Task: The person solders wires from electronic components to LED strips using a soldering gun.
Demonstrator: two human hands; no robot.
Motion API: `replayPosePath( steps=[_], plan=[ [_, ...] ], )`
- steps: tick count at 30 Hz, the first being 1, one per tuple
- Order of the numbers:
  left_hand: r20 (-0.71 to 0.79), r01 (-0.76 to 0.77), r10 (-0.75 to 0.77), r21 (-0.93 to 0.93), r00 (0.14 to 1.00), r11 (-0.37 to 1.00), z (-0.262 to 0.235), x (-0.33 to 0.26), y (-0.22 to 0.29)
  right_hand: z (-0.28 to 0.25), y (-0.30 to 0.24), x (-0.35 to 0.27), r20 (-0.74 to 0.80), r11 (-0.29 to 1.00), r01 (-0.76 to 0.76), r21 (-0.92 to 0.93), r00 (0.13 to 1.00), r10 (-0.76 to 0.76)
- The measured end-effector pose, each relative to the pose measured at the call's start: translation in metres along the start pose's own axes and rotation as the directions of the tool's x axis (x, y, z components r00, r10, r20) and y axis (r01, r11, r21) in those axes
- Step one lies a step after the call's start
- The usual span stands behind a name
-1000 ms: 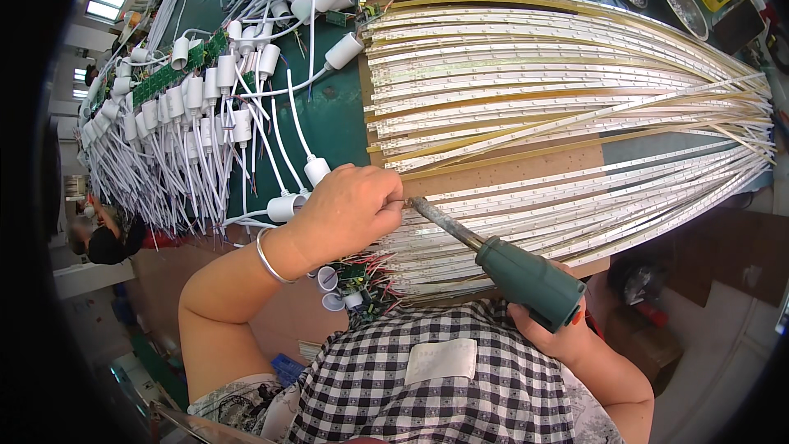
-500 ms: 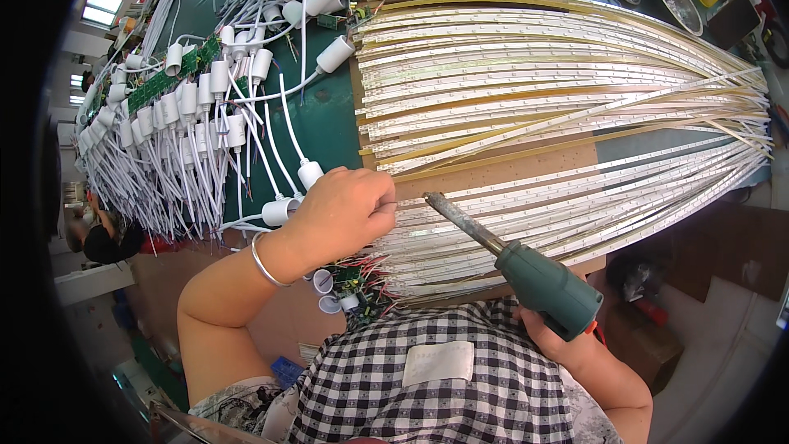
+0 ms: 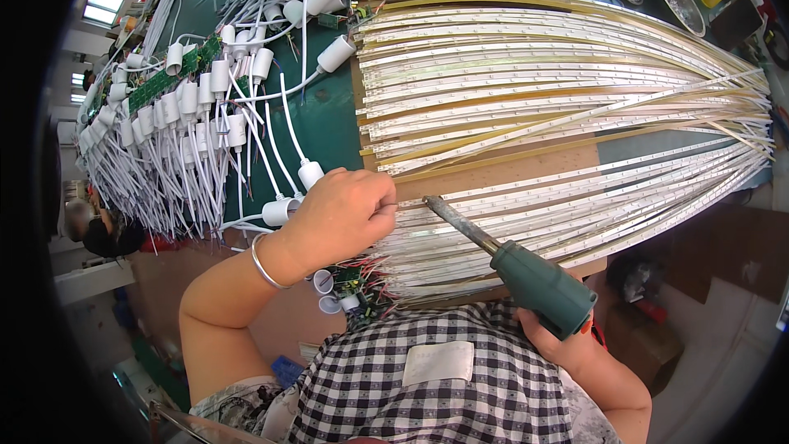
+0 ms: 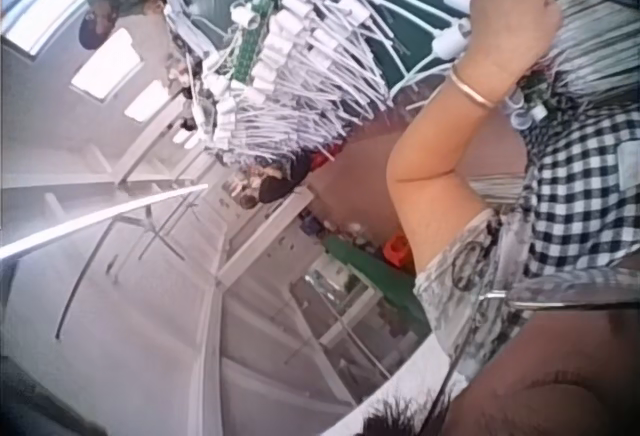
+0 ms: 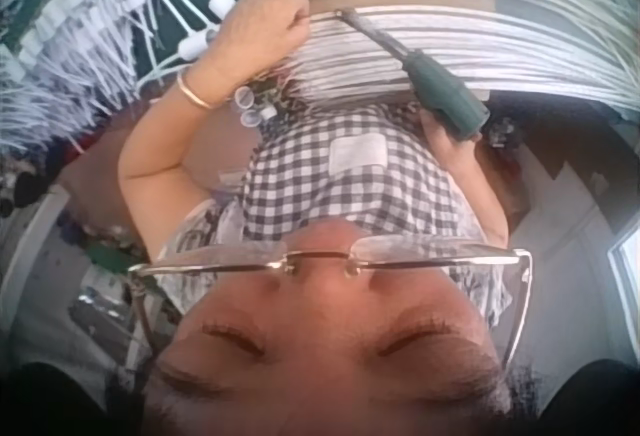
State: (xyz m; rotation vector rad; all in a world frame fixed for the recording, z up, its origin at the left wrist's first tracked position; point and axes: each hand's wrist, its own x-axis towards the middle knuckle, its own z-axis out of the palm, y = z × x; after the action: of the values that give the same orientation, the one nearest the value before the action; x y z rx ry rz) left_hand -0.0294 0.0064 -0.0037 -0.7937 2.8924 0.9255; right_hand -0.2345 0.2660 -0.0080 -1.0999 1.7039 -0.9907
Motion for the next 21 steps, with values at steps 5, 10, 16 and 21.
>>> replayPosePath(
  steps=[5,10,16,21],
  plan=[
    [0.036,0.027,-0.026,-0.007,0.999,1.0,-0.003,0.001,0.002,-0.003,0.002,0.002,0.096,0.993,0.103,-0.061,0.991,-0.097],
    [0.06,0.106,-0.099,-0.129,0.993,0.986,-0.013,-0.001,0.002,0.0,0.004,0.0,0.064,0.996,0.094,0.008,0.993,-0.094],
    [0.098,0.156,-0.148,-0.09,0.984,0.984,-0.012,0.002,0.003,0.008,-0.006,0.001,-0.098,0.99,-0.034,0.136,0.994,0.048],
    [0.097,0.169,-0.167,-0.019,0.981,0.985,-0.01,0.002,0.006,0.008,-0.006,0.0,-0.085,0.994,-0.051,0.101,0.995,0.06]
  ],
)
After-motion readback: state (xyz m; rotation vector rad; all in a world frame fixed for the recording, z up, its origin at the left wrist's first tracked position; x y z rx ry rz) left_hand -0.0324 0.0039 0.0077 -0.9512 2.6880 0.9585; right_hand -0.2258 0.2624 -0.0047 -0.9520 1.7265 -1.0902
